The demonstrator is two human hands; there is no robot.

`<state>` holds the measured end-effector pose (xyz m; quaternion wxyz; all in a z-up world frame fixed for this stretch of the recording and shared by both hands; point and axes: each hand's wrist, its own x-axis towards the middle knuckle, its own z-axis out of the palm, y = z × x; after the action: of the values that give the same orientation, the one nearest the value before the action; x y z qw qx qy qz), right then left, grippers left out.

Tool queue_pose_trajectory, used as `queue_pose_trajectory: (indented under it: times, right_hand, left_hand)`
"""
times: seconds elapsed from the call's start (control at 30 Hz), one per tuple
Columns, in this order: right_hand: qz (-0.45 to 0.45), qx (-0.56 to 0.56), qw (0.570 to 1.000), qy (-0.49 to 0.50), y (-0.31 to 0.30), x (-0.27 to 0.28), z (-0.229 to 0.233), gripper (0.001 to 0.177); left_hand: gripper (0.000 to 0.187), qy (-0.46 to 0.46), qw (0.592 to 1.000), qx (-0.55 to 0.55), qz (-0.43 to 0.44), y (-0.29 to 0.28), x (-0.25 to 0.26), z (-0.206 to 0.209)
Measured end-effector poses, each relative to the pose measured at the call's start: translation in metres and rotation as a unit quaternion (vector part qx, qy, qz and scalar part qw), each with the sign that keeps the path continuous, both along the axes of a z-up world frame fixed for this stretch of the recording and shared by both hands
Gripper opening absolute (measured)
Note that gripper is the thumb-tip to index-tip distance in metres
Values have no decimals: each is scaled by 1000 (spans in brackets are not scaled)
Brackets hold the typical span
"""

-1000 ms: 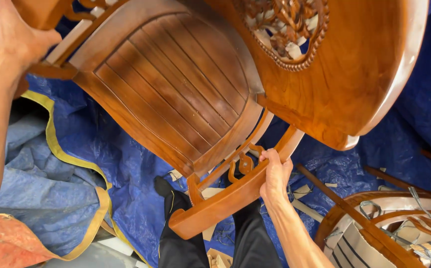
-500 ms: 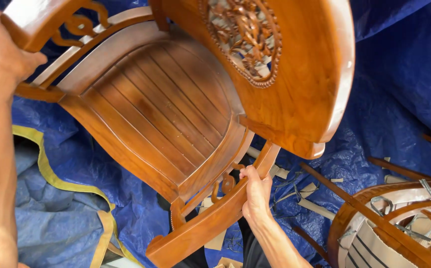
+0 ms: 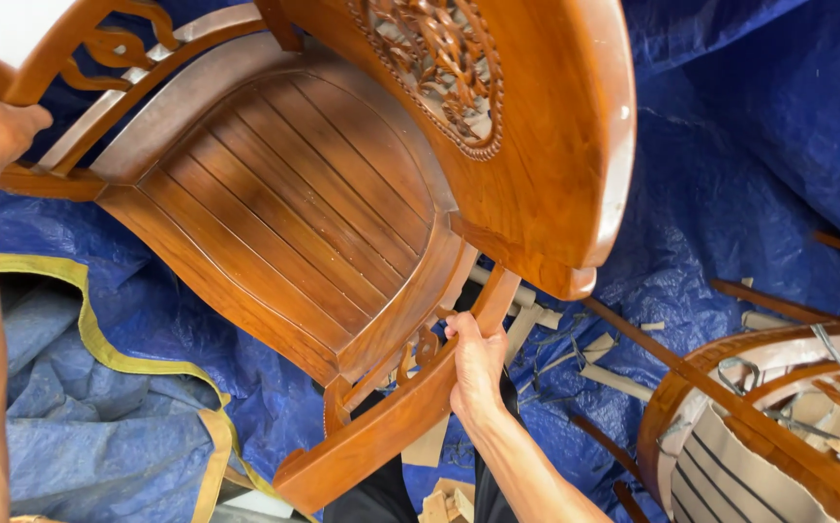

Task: The person is wrapping parts of a wooden chair with corrugated cardboard and securing them with plastic ties.

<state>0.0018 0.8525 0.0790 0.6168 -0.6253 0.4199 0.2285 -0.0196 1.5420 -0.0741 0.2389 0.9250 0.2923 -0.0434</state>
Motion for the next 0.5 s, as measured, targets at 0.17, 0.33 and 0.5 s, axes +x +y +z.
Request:
queue_pose_trajectory:
  times: [0.17,0.33,0.5]
  right_hand:
    - [-4,15,999,-28,5,0,5,9]
    - [-10,34,997,-68,8,-1,0,15]
    - [82,53,990,-107,-19,-11,-5,23]
  left_hand:
    - [87,10,984,175,-25,-165,10,118]
    - [56,-98,989,-59,-92,-399,-38,225]
    - [61,11,975,-220,29,-560,-121,239]
